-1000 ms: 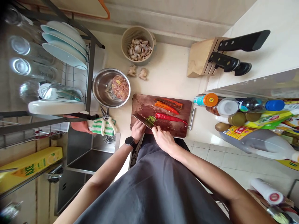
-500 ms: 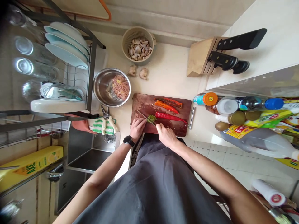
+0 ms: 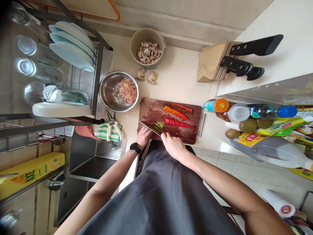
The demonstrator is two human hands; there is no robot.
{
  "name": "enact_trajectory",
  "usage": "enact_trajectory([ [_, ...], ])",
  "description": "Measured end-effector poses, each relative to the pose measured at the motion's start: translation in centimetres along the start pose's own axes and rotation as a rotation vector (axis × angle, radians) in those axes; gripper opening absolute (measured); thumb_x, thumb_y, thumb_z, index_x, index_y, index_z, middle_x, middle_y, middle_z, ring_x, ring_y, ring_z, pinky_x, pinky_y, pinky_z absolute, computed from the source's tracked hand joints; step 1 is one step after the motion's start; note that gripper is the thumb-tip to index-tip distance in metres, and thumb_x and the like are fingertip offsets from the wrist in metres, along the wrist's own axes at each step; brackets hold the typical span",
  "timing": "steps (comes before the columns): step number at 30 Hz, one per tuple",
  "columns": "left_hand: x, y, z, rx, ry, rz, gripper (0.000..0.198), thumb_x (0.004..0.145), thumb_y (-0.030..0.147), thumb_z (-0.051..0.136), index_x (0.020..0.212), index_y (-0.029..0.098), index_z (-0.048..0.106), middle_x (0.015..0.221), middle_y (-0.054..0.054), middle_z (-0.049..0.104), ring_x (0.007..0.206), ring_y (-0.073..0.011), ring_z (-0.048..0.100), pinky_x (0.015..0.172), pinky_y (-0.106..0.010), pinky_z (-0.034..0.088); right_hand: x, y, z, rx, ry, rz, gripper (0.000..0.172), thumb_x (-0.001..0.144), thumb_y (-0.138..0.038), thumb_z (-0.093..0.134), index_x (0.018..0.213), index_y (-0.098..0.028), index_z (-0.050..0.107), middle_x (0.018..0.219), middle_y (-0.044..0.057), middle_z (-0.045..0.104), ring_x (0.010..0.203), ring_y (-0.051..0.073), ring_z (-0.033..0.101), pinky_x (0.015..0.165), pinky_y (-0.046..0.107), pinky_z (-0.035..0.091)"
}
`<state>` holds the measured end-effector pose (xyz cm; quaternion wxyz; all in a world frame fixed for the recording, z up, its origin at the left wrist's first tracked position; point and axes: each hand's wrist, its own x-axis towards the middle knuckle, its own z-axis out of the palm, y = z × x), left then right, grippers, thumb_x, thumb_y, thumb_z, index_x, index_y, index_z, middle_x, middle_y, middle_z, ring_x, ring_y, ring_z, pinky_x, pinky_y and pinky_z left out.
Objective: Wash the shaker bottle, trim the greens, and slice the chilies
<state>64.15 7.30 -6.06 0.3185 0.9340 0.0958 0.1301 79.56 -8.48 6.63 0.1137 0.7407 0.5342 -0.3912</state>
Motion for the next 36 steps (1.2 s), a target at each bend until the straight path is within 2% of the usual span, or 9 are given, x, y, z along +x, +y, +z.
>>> enact_trajectory([
  [7, -0.2, -0.5, 0.3, -0.009, -0.025, -0.015, 0.026, 0.105, 0.023, 0.045, 0.107, 0.019, 0.071, 0.099, -0.010, 0.073, 0.103, -0.0229, 0.067, 0.086, -0.039, 0.060, 1.5, -0.3, 0.5, 0.021, -0.008, 0.004, 0.034, 0.103, -0.010, 0.021, 0.126, -0.015, 0.046, 0.114, 0.016, 0.064, 0.084, 0.024, 0.073, 0.068, 0.030, 0.051],
  [11, -0.1, -0.6, 0.4, -0.024, 0.007, 0.002, 0.025, 0.104, 0.021, 0.048, 0.115, 0.019, 0.070, 0.108, -0.012, 0.072, 0.106, -0.0227, 0.065, 0.090, -0.039, 0.058, 2.5, 0.4, 1.1, 0.078, 0.032, -0.004, 0.032, 0.102, -0.009, 0.026, 0.125, -0.015, 0.047, 0.117, 0.015, 0.065, 0.088, 0.024, 0.073, 0.074, 0.032, 0.050],
  [16, 0.2, -0.4, 0.1, -0.016, 0.002, 0.013, 0.029, 0.103, 0.019, 0.048, 0.125, 0.019, 0.067, 0.110, -0.012, 0.070, 0.104, -0.0230, 0.062, 0.092, -0.041, 0.056, 1.6, 1.0, 2.1, 0.154, 0.101, 0.077, 0.029, 0.104, -0.015, 0.027, 0.122, -0.013, 0.049, 0.118, 0.016, 0.066, 0.092, 0.025, 0.072, 0.075, 0.033, 0.050],
  [19, 0.2, -0.3, -0.4, -0.015, -0.039, 0.029, 0.029, 0.103, 0.019, 0.047, 0.124, 0.017, 0.068, 0.115, -0.013, 0.070, 0.108, -0.0243, 0.061, 0.094, -0.042, 0.056, 0.7, 0.5, 2.4, 0.122, 0.082, 0.045, 0.034, 0.103, -0.013, 0.026, 0.130, -0.014, 0.046, 0.121, 0.016, 0.064, 0.090, 0.025, 0.072, 0.073, 0.032, 0.050],
  [25, -0.3, 0.1, -1.0, -0.025, -0.100, 0.021, 0.029, 0.104, 0.018, 0.042, 0.115, 0.017, 0.070, 0.109, -0.013, 0.071, 0.112, -0.0259, 0.061, 0.094, -0.044, 0.056, -0.1, -0.5, 2.2, 0.030, 0.009, 0.014, 0.040, 0.104, -0.012, 0.023, 0.140, -0.015, 0.040, 0.126, 0.020, 0.061, 0.090, 0.025, 0.073, 0.071, 0.031, 0.051],
  [32, -0.9, -0.1, -0.7, -0.037, -0.095, 0.020, 0.031, 0.104, 0.019, 0.041, 0.116, 0.017, 0.069, 0.109, -0.013, 0.072, 0.113, -0.0264, 0.063, 0.092, -0.044, 0.058, 0.0, -0.9, 2.2, 0.026, 0.035, 0.021, 0.033, 0.106, -0.019, 0.022, 0.129, -0.016, 0.045, 0.117, 0.017, 0.063, 0.086, 0.027, 0.073, 0.068, 0.031, 0.052],
  [36, -1.2, -0.5, -0.5, -0.047, -0.106, 0.024, 0.032, 0.104, 0.020, 0.041, 0.121, 0.017, 0.069, 0.109, -0.013, 0.073, 0.111, -0.0258, 0.065, 0.093, -0.045, 0.059, 1.2, -0.7, 2.0, 0.070, 0.022, 0.019, 0.029, 0.104, -0.013, 0.025, 0.124, -0.016, 0.046, 0.115, 0.015, 0.064, 0.084, 0.024, 0.073, 0.070, 0.030, 0.051],
])
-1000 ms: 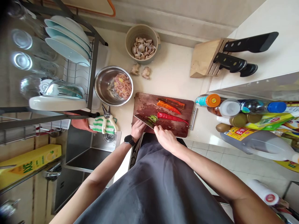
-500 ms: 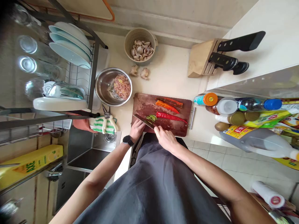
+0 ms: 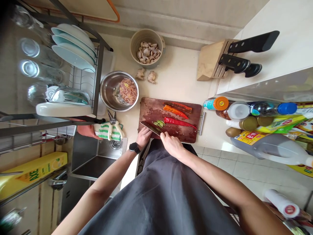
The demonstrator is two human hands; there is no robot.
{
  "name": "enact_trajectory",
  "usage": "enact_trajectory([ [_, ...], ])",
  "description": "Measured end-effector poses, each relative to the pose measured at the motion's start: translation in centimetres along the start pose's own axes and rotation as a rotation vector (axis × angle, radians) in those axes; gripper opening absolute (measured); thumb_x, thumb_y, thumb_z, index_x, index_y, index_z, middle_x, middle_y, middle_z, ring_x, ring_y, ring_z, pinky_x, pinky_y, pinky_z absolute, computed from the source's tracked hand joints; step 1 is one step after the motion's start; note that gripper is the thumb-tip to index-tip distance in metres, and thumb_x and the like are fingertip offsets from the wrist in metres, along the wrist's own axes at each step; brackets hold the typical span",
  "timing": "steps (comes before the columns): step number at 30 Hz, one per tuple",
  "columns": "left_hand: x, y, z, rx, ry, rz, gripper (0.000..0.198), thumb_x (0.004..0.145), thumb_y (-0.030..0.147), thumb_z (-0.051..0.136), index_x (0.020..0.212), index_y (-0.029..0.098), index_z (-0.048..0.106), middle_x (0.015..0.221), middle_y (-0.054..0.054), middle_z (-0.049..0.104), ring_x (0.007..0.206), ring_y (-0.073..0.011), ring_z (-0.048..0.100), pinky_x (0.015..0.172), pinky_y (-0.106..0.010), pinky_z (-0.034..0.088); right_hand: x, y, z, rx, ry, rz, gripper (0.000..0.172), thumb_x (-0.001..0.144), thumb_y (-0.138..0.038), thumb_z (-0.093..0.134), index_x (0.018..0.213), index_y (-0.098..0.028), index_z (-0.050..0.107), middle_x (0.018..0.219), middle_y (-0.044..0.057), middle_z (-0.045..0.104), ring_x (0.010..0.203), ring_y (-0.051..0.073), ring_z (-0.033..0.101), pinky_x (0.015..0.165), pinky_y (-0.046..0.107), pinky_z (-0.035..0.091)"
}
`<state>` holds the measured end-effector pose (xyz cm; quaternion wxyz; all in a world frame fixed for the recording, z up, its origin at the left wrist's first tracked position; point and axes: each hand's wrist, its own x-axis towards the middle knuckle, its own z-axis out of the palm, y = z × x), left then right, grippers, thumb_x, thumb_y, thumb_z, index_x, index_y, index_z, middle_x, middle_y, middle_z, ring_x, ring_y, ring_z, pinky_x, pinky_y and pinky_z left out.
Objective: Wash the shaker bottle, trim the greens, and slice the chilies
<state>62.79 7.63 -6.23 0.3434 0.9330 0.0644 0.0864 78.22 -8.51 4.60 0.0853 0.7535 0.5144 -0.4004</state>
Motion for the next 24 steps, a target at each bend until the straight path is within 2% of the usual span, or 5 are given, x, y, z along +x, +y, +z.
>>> enact_trajectory([
  [6, -0.7, -0.2, 0.0, -0.002, 0.013, 0.022, 0.036, 0.104, 0.019, 0.043, 0.133, 0.019, 0.064, 0.121, -0.014, 0.071, 0.118, -0.0255, 0.064, 0.100, -0.047, 0.057, 0.4, 0.8, -0.1, 0.073, 0.034, -0.004, 0.031, 0.100, -0.009, 0.030, 0.125, -0.015, 0.047, 0.119, 0.016, 0.065, 0.091, 0.025, 0.072, 0.077, 0.032, 0.051],
  [10, -1.0, -0.2, 0.0, 0.027, 0.016, 0.047, 0.032, 0.104, 0.017, 0.044, 0.125, 0.017, 0.067, 0.118, -0.013, 0.072, 0.115, -0.0249, 0.065, 0.096, -0.043, 0.059, -0.8, 0.3, 0.4, 0.019, 0.005, -0.019, 0.037, 0.103, -0.013, 0.026, 0.134, -0.016, 0.045, 0.124, 0.018, 0.062, 0.089, 0.025, 0.072, 0.074, 0.033, 0.052],
  [14, -1.1, -0.4, 0.2, 0.022, -0.003, 0.032, 0.028, 0.104, 0.020, 0.046, 0.116, 0.017, 0.070, 0.110, -0.013, 0.073, 0.113, -0.0251, 0.066, 0.094, -0.043, 0.060, -1.3, -0.6, 0.2, -0.026, -0.014, -0.028, 0.037, 0.103, -0.012, 0.023, 0.133, -0.016, 0.045, 0.120, 0.017, 0.062, 0.087, 0.026, 0.073, 0.070, 0.032, 0.052],
  [20, -1.1, -0.7, 0.3, -0.016, 0.004, 0.035, 0.031, 0.105, 0.021, 0.043, 0.122, 0.018, 0.069, 0.113, -0.013, 0.073, 0.117, -0.0247, 0.065, 0.097, -0.044, 0.060, 0.1, -0.9, -0.3, 0.016, -0.019, -0.018, 0.034, 0.103, -0.012, 0.023, 0.128, -0.016, 0.046, 0.114, 0.015, 0.065, 0.086, 0.026, 0.073, 0.069, 0.032, 0.051],
  [24, -1.0, -0.5, 0.0, -0.025, 0.018, 0.025, 0.034, 0.105, 0.022, 0.041, 0.131, 0.019, 0.064, 0.119, -0.013, 0.071, 0.118, -0.0245, 0.065, 0.099, -0.046, 0.059, 1.3, -0.3, 0.1, 0.090, -0.002, -0.015, 0.030, 0.102, -0.011, 0.026, 0.124, -0.014, 0.047, 0.115, 0.016, 0.066, 0.090, 0.026, 0.073, 0.074, 0.033, 0.050],
])
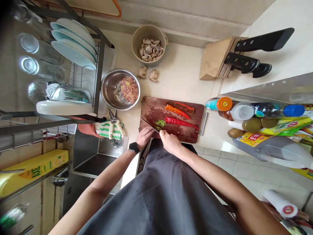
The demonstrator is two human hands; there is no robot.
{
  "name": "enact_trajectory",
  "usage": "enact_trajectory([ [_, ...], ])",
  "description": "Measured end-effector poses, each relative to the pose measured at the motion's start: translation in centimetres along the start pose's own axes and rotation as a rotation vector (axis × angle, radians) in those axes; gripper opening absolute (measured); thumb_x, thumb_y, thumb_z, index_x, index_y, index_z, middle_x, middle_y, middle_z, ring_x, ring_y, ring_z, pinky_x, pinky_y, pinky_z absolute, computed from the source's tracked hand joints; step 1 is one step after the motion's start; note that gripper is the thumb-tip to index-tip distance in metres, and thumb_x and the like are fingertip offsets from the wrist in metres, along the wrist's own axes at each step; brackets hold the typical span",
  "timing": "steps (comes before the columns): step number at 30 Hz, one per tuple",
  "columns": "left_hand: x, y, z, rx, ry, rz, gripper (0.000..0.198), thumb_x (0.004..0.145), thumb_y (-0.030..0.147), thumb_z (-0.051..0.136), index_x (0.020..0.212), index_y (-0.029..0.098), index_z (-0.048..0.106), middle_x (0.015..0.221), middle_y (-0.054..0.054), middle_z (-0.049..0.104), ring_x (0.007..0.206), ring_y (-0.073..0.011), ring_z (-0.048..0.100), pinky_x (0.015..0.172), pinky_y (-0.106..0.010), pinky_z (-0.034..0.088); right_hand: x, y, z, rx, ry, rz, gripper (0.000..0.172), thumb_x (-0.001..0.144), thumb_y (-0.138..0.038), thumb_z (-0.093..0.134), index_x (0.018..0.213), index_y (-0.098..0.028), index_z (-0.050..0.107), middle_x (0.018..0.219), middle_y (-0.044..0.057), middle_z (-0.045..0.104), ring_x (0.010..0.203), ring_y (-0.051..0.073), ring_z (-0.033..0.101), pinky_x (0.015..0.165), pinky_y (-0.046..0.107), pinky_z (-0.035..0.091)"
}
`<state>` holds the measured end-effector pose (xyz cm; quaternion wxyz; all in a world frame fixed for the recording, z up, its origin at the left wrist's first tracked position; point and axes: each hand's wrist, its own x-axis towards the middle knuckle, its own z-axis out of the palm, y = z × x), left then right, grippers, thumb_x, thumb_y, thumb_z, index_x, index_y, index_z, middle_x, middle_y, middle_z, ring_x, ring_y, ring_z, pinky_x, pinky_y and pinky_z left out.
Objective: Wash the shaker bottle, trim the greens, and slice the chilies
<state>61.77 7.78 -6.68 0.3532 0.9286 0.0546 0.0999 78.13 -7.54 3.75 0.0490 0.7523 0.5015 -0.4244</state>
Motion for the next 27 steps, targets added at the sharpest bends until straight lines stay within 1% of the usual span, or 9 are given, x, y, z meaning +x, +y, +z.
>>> enact_trajectory([
  [4, 0.2, 0.3, -0.4, 0.027, 0.012, 0.028, 0.035, 0.105, 0.020, 0.043, 0.134, 0.019, 0.062, 0.120, -0.013, 0.070, 0.117, -0.0241, 0.064, 0.100, -0.045, 0.057, -0.5, 0.2, 0.4, 0.021, 0.024, 0.026, 0.032, 0.103, -0.012, 0.025, 0.126, -0.014, 0.048, 0.118, 0.018, 0.065, 0.090, 0.026, 0.072, 0.076, 0.032, 0.050],
  [7, 0.2, 0.3, -0.5, 0.054, 0.009, 0.039, 0.033, 0.104, 0.018, 0.044, 0.131, 0.019, 0.063, 0.118, -0.013, 0.070, 0.115, -0.0242, 0.064, 0.097, -0.043, 0.058, -1.4, -0.3, 0.6, -0.003, 0.013, 0.010, 0.035, 0.102, -0.011, 0.025, 0.130, -0.015, 0.046, 0.121, 0.018, 0.063, 0.089, 0.025, 0.072, 0.075, 0.032, 0.051],
  [10, -0.1, 0.2, -0.5, 0.054, -0.015, 0.020, 0.030, 0.104, 0.019, 0.045, 0.125, 0.018, 0.066, 0.116, -0.013, 0.070, 0.114, -0.0247, 0.064, 0.096, -0.043, 0.058, -1.9, -0.9, 0.4, -0.016, 0.000, -0.007, 0.036, 0.103, -0.011, 0.023, 0.131, -0.015, 0.046, 0.119, 0.017, 0.063, 0.088, 0.024, 0.072, 0.073, 0.031, 0.051],
  [13, -0.3, 0.0, -0.5, 0.044, -0.053, -0.009, 0.030, 0.104, 0.021, 0.044, 0.123, 0.020, 0.067, 0.115, -0.013, 0.071, 0.112, -0.0247, 0.064, 0.095, -0.044, 0.059, -2.0, -1.3, -0.1, -0.029, -0.019, -0.015, 0.037, 0.103, -0.011, 0.021, 0.130, -0.015, 0.046, 0.117, 0.017, 0.063, 0.087, 0.025, 0.072, 0.072, 0.032, 0.052],
  [17, -0.3, 0.0, -0.6, 0.031, -0.071, -0.030, 0.030, 0.105, 0.022, 0.043, 0.121, 0.020, 0.067, 0.114, -0.013, 0.070, 0.112, -0.0246, 0.064, 0.095, -0.045, 0.058, -1.9, -1.4, -0.7, -0.038, -0.035, -0.018, 0.037, 0.103, -0.011, 0.020, 0.132, -0.015, 0.044, 0.117, 0.018, 0.063, 0.089, 0.025, 0.072, 0.072, 0.032, 0.053],
  [21, 0.0, 0.2, -0.8, 0.032, -0.087, -0.028, 0.028, 0.105, 0.022, 0.043, 0.117, 0.019, 0.068, 0.111, -0.013, 0.070, 0.110, -0.0248, 0.064, 0.096, -0.045, 0.058, -1.9, -1.8, -0.5, -0.042, -0.039, 0.003, 0.038, 0.103, -0.010, 0.020, 0.132, -0.014, 0.043, 0.118, 0.019, 0.062, 0.090, 0.024, 0.072, 0.074, 0.031, 0.054],
  [27, 0.1, 0.0, -0.8, 0.044, -0.078, 0.000, 0.025, 0.104, 0.022, 0.045, 0.111, 0.018, 0.069, 0.107, -0.012, 0.070, 0.106, -0.0243, 0.064, 0.093, -0.044, 0.059, -1.7, -2.7, -0.2, -0.045, -0.020, 0.023, 0.035, 0.103, -0.010, 0.019, 0.126, -0.014, 0.045, 0.116, 0.017, 0.062, 0.086, 0.024, 0.072, 0.071, 0.032, 0.054],
])
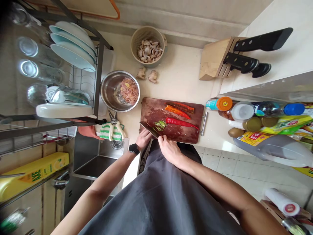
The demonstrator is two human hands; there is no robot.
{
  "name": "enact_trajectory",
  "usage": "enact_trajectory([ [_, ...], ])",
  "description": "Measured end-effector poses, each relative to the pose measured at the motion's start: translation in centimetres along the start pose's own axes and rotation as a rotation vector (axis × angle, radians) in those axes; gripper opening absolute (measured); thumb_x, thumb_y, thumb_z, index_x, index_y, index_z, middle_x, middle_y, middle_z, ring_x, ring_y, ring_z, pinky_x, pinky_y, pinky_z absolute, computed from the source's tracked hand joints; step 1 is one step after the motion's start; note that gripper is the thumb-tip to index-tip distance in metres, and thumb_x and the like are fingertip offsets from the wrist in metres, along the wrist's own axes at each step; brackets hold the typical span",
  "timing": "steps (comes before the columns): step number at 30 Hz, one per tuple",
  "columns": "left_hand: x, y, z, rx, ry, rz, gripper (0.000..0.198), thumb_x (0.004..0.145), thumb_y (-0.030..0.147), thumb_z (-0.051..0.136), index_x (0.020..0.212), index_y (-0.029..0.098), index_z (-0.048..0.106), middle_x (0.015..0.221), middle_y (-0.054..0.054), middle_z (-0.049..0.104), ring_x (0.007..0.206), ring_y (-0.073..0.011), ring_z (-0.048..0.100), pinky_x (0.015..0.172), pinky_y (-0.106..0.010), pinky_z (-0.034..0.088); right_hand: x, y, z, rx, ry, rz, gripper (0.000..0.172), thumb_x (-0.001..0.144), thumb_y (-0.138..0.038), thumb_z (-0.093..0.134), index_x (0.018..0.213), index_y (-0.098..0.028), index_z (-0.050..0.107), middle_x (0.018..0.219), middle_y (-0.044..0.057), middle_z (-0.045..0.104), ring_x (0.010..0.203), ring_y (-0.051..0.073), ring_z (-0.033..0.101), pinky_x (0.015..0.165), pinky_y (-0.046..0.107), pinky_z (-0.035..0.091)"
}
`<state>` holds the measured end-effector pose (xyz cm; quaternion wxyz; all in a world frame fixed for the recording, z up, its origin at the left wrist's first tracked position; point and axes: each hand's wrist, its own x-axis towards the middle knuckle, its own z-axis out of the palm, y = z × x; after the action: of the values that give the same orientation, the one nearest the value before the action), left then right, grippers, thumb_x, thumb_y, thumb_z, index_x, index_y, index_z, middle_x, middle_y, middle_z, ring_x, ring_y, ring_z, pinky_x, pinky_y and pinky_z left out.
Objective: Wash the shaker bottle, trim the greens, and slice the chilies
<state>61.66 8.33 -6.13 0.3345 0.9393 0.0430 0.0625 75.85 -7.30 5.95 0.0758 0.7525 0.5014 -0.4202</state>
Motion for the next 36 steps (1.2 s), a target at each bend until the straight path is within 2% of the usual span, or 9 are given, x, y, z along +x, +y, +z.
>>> enact_trajectory([
  [6, 0.1, -0.2, 0.2, -0.012, 0.049, -0.006, 0.026, 0.105, 0.021, 0.044, 0.116, 0.018, 0.068, 0.110, -0.012, 0.070, 0.105, -0.0231, 0.065, 0.091, -0.042, 0.059, 1.3, 0.4, 0.7, 0.066, 0.016, 0.022, 0.029, 0.102, -0.010, 0.026, 0.121, -0.015, 0.046, 0.114, 0.016, 0.065, 0.086, 0.023, 0.073, 0.071, 0.031, 0.052],
  [13, 1.1, 0.9, 0.9, -0.011, 0.164, -0.115, 0.026, 0.105, 0.025, 0.047, 0.118, 0.021, 0.068, 0.105, -0.010, 0.070, 0.103, -0.0219, 0.065, 0.092, -0.041, 0.058, 1.1, 3.2, 2.3, 0.267, 0.191, 0.064, 0.023, 0.105, -0.017, 0.029, 0.116, -0.013, 0.048, 0.109, 0.015, 0.070, 0.090, 0.023, 0.071, 0.074, 0.030, 0.049],
  [16, 1.4, 1.6, 1.5, 0.035, 0.233, -0.180, 0.023, 0.104, 0.028, 0.050, 0.114, 0.020, 0.069, 0.106, -0.011, 0.069, 0.100, -0.0212, 0.066, 0.090, -0.038, 0.058, 0.3, 3.7, 2.3, 0.303, 0.248, 0.042, 0.020, 0.105, -0.020, 0.031, 0.113, -0.014, 0.049, 0.107, 0.014, 0.070, 0.089, 0.023, 0.070, 0.074, 0.030, 0.048],
  [21, 2.7, 3.1, 2.9, -0.008, 0.267, -0.237, 0.024, 0.105, 0.027, 0.047, 0.113, 0.018, 0.068, 0.111, -0.012, 0.068, 0.104, -0.0209, 0.067, 0.092, -0.036, 0.059, -1.2, 4.6, 2.0, 0.416, 0.352, 0.025, 0.017, 0.102, -0.020, 0.032, 0.111, -0.017, 0.047, 0.102, 0.013, 0.069, 0.089, 0.023, 0.069, 0.076, 0.031, 0.049],
  [25, 5.2, 4.6, 4.0, -0.047, 0.338, -0.304, 0.024, 0.105, 0.025, 0.045, 0.112, 0.017, 0.067, 0.112, -0.012, 0.066, 0.104, -0.0211, 0.067, 0.095, -0.038, 0.059, -3.5, 6.5, 2.0, 0.473, 0.425, 0.102, 0.015, 0.101, -0.024, 0.034, 0.104, -0.019, 0.047, 0.092, 0.012, 0.069, 0.083, 0.025, 0.069, 0.074, 0.034, 0.050],
  [29, 7.2, 6.4, 4.0, 0.026, 0.424, -0.322, 0.023, 0.102, 0.017, 0.046, 0.111, 0.017, 0.067, 0.112, -0.012, 0.065, 0.104, -0.0226, 0.065, 0.092, -0.039, 0.059, -6.8, 9.0, 2.5, 0.533, 0.515, 0.198, 0.016, 0.101, -0.031, 0.035, 0.102, -0.021, 0.048, 0.088, 0.011, 0.069, 0.079, 0.026, 0.068, 0.071, 0.035, 0.051],
  [30, 7.7, 6.9, 4.0, 0.063, 0.421, -0.303, 0.023, 0.100, 0.016, 0.047, 0.111, 0.018, 0.068, 0.111, -0.013, 0.065, 0.104, -0.0236, 0.065, 0.090, -0.041, 0.058, -7.6, 9.6, 2.7, 0.545, 0.543, 0.224, 0.016, 0.101, -0.032, 0.036, 0.102, -0.021, 0.048, 0.087, 0.011, 0.069, 0.079, 0.027, 0.068, 0.071, 0.036, 0.051],
  [32, 8.7, 8.0, 4.0, 0.143, 0.333, -0.217, 0.025, 0.098, 0.013, 0.049, 0.114, 0.018, 0.068, 0.113, -0.014, 0.066, 0.101, -0.0251, 0.064, 0.086, -0.041, 0.057, -9.1, 10.9, 3.3, 0.559, 0.592, 0.270, 0.017, 0.100, -0.034, 0.038, 0.103, -0.021, 0.048, 0.086, 0.011, 0.069, 0.077, 0.027, 0.068, 0.072, 0.037, 0.052],
  [36, 11.8, 10.3, 4.7, 0.320, 0.013, -0.104, 0.032, 0.096, 0.009, 0.051, 0.125, 0.015, 0.063, 0.125, -0.016, 0.066, 0.102, -0.0272, 0.064, 0.082, -0.041, 0.055, -11.2, 13.0, 4.7, 0.594, 0.647, 0.309, 0.018, 0.099, -0.037, 0.038, 0.103, -0.022, 0.047, 0.084, 0.011, 0.069, 0.075, 0.027, 0.069, 0.069, 0.036, 0.052],
])
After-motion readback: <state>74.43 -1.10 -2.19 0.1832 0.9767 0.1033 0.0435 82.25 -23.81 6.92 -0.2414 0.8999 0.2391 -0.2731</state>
